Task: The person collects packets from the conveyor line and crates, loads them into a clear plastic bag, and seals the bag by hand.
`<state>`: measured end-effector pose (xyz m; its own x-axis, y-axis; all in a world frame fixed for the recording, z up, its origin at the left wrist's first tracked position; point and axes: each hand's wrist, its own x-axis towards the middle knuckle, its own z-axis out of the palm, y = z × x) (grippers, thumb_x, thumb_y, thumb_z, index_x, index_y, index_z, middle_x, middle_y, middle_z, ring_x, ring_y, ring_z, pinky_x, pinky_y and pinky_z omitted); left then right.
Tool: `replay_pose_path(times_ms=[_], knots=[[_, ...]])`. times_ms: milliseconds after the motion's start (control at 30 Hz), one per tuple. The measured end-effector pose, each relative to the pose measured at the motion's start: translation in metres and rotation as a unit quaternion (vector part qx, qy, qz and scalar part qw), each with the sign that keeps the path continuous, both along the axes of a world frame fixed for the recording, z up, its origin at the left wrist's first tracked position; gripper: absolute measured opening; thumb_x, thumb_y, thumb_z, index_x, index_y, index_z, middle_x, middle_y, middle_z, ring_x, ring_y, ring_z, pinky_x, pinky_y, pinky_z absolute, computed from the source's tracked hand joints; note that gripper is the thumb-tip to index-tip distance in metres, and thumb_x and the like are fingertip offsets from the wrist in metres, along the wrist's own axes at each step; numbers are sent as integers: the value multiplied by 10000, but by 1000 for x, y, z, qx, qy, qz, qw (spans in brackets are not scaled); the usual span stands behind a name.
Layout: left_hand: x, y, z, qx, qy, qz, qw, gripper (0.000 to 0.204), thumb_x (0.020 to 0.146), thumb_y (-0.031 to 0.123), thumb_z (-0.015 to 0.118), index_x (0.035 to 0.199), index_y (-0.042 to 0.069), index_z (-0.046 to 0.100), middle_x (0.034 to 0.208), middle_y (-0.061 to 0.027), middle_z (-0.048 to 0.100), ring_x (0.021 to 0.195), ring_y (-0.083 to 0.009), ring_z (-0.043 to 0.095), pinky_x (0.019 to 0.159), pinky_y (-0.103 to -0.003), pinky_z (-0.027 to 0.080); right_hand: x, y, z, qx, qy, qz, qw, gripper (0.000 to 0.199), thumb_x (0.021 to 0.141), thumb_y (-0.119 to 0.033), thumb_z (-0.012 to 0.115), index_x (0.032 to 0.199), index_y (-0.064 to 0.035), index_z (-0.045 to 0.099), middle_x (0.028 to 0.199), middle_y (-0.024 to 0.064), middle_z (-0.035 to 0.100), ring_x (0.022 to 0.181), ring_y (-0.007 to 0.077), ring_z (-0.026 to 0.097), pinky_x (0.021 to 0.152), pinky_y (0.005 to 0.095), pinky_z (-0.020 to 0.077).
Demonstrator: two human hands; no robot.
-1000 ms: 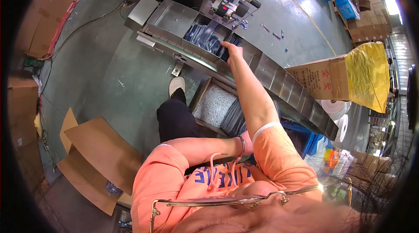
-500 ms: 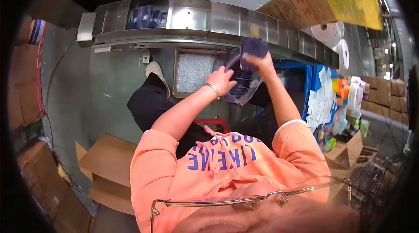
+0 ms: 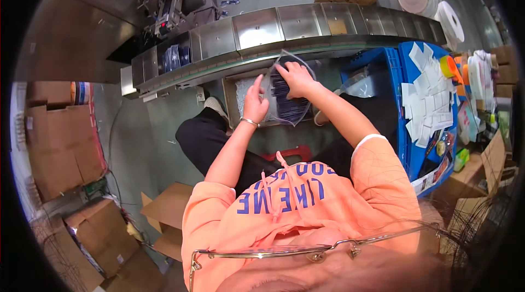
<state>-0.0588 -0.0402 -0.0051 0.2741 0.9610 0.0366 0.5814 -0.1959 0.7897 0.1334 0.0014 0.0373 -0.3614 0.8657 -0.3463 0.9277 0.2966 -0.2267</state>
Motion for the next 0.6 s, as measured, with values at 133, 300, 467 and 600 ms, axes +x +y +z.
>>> replay_pose_path(times_ms=[133, 300, 467, 600], knots=[[-15, 5, -19, -156, -275, 166, 934, 507, 909, 269, 509, 1373, 145, 346, 1119, -58, 527, 889, -121, 510, 726, -253, 438, 29, -13, 25, 128, 379, -118, 909, 691, 710, -247, 696, 1296, -30, 403, 1262, 139, 478, 1179, 266, 443, 995, 356, 346], [33, 21, -12, -359, -427, 237, 795, 715, 883, 593, 325, 1388, 88, 297, 1357, -72, 362, 1193, -226, 371, 975, -347, 290, 46, -31, -76, -85, 761, -518, 382, 551, 950, -447, 352, 1346, -65, 363, 1354, 54, 410, 1235, 174, 367, 1031, 321, 286], [57, 25, -7, -286, -325, 200, 879, 693, 879, 512, 391, 1322, -20, 364, 1341, -154, 407, 1217, -281, 399, 1017, -339, 304, 17, -32, -34, -158, 765, -412, 468, 767, 917, -569, 275, 1413, -1, 134, 1466, 166, 175, 1360, 219, 172, 1093, 300, 135], [56, 22, 41, 62, -101, 24, 993, 715, 747, 235, 640, 1321, -56, 328, 1416, -230, 261, 1322, -344, 251, 1066, -351, 252, 35, -59, -46, -85, 725, -443, 520, 673, 928, -436, 403, 1382, 21, 208, 1430, 190, 248, 1305, 247, 291, 1061, 310, 228]])
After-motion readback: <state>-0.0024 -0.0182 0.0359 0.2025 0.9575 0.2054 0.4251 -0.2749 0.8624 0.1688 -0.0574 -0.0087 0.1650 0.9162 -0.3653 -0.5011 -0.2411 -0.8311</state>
